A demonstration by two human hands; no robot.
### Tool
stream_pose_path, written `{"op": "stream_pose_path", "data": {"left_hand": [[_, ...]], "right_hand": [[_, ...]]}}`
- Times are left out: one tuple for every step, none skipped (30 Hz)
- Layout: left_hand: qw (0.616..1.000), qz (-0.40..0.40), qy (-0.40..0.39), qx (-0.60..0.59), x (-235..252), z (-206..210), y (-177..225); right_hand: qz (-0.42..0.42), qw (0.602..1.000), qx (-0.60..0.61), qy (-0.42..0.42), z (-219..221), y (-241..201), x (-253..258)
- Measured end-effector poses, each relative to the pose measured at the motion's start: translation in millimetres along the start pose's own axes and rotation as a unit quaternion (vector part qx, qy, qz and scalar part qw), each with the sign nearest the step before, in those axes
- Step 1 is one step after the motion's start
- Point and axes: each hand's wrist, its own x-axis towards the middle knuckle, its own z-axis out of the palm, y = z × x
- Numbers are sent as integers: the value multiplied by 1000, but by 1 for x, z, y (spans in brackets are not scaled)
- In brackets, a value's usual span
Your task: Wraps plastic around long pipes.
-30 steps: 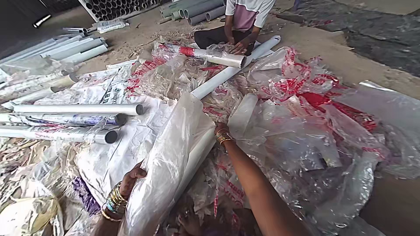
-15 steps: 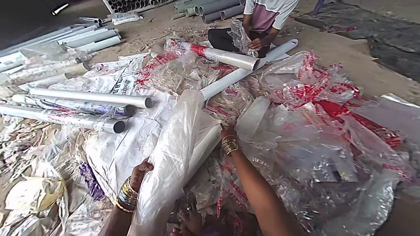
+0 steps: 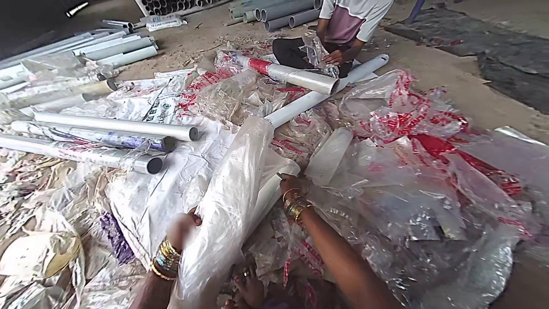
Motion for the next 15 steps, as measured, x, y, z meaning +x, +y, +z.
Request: {"op": "stream_pose_path", "data": {"left_hand": [[1000, -1, 2, -11, -1, -1, -3], [1000, -4, 6, -19, -4, -2, -6], [1000, -4, -1, -20, -6, -2, -7], [1000, -4, -16, -22, -6, -2, -6], [999, -4, -30, -30, -5, -1, -7], [999, -5, -38, -36, -5, 0, -8], [998, -9, -44, -42, -5, 2, -8], [998, -13, -51, -47, -5, 2, -9], [996, -14, -74, -55, -6, 0, -11], [994, -13, -93, -59, -6, -3, -12], [994, -13, -86, -59, -5, -7, -13], [997, -13, -58, -52, -4, -14, -13], [999, -16, -17, -38, -3, -24, -12], [998, -25, 53, -5, -2, -35, -10], [988, -48, 135, 55, 1, -44, -5]], "right_hand": [[23, 999, 20, 38, -9, -1, 2], [56, 995, 33, 69, -18, 0, 8], [87, 991, 44, 96, -23, 2, 15], [106, 986, 57, 119, -27, 5, 24], [112, 981, 72, 139, -29, 8, 33], [108, 978, 90, 153, -29, 12, 40], [99, 976, 109, 161, -28, 16, 45], [87, 975, 119, 166, -25, 20, 50], [77, 977, 118, 162, -22, 25, 55], [73, 980, 113, 147, -19, 29, 59], [71, 983, 107, 128, -16, 33, 62], [63, 987, 97, 113, -13, 37, 66], [55, 990, 79, 100, -11, 38, 69], [51, 994, 54, 85, -11, 37, 69], [47, 996, 26, 73, -13, 34, 69]]}}
